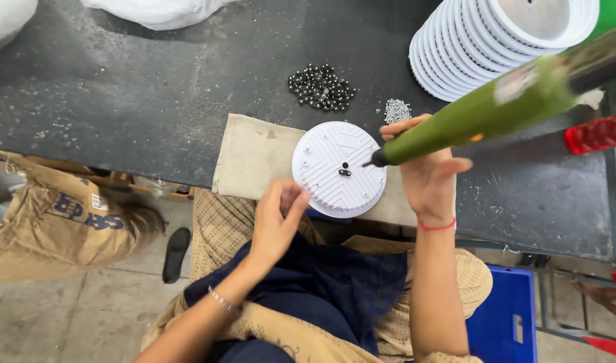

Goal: The person uses a green handheld tool to drive screws into white circular plastic parts, then wipes the parts with a cloth. The person repeats this process on multiple parts, placing finished pieces aside.

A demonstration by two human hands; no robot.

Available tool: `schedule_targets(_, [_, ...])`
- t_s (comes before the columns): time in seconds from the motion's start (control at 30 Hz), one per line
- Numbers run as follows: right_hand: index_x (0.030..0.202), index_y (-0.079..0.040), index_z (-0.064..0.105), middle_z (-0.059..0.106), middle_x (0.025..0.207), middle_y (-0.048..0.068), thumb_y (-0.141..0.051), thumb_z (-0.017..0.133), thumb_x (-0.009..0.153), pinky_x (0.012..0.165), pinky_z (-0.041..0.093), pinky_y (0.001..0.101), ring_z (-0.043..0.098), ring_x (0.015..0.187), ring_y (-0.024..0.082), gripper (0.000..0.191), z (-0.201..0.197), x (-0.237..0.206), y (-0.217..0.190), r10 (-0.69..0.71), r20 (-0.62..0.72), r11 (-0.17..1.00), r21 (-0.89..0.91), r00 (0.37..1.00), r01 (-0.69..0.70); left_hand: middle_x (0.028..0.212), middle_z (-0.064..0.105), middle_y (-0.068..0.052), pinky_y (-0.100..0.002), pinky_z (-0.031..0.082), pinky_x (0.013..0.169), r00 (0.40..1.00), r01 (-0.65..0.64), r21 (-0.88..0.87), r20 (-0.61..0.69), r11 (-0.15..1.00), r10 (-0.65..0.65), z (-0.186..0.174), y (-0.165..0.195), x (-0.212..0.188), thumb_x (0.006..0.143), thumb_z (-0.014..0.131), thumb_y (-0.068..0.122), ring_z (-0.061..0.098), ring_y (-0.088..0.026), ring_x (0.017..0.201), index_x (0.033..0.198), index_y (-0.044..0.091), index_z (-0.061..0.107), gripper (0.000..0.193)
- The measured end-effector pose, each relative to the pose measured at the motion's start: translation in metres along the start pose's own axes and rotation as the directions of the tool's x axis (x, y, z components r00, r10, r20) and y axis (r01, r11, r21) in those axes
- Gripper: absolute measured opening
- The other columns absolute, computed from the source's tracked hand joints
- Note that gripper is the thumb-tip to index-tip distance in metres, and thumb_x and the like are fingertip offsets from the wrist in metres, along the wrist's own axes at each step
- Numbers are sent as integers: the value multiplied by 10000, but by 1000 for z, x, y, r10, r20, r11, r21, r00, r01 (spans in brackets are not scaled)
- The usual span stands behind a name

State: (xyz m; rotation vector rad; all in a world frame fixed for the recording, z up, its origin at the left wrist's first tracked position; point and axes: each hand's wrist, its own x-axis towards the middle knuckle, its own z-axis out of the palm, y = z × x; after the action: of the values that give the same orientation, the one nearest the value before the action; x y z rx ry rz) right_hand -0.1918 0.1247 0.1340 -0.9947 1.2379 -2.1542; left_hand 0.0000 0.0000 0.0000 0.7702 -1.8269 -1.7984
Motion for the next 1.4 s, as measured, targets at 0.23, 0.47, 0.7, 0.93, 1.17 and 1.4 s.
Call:
schedule_targets(0.23, [1243, -7, 553, 666, 1275, 142, -382, 381, 1162, 1100, 453, 351, 594, 1196, 181, 420, -96, -35, 92, -26, -226, 695, -704, 974, -145, 1238, 669, -70, -324, 483, 1007, 847, 531, -568, 331, 629, -416, 28, -48, -36, 1009, 527, 303, 633, -148, 1139, 1281, 52, 552, 371])
schedule_targets(0.47, [1187, -16, 517, 746, 1079, 122, -358, 399, 1135, 1006, 462, 296, 639, 1047, 143, 365, -114, -58, 125, 57, -178, 777, -610, 982, -156, 1300, 646, -106, -387, 448, 1106, 866, 495, -730, 370, 472, -336, 35, -59, -42, 1086, 533, 306, 602, -207, 1231, 1287, -4, 504, 371])
schedule_targets(0.7, [1118, -38, 562, 760, 990, 119, -340, 400, 1148, 918, 480, 277, 671, 962, 115, 344, -121, -68, 131, -22, -269, 788, -598, 963, -149, 1257, 699, -88, -404, 509, 1024, 930, 367, -679, 248, 635, -272, 32, -39, -37, 1015, 581, 201, 666, -191, 1129, 1331, 35, 571, 357])
schedule_targets(0.93, [1098, -41, 581, 757, 983, 109, -312, 419, 1151, 905, 482, 258, 633, 929, 96, 320, -131, -76, 140, -41, -314, 821, -551, 949, -147, 1171, 738, -79, -364, 531, 916, 979, 198, -442, 46, 875, -198, -8, -10, -43, 986, 589, 101, 681, -157, 1010, 1324, 41, 608, 343])
schedule_targets(1.17, [1096, -41, 589, 757, 991, 95, -305, 438, 1145, 902, 501, 260, 644, 931, 99, 309, -136, -75, 145, -16, -327, 855, -495, 945, -157, 1030, 709, -79, -385, 535, 942, 782, -560, 566, 120, 605, 611, -25, 12, -29, 780, 630, -69, 675, -285, 1037, 1004, 74, 743, 290])
schedule_targets(1.4, [1095, -27, 632, 719, 975, 60, -336, 474, 1123, 831, 540, 264, 661, 887, 110, 348, -146, -76, 151, 39, -362, 893, -405, 931, -195, 1036, 695, -67, -466, 496, 1074, 564, -806, 466, 415, 365, 714, -10, -14, 15, 766, 664, -4, 660, -256, 1059, 1020, 44, 729, 267])
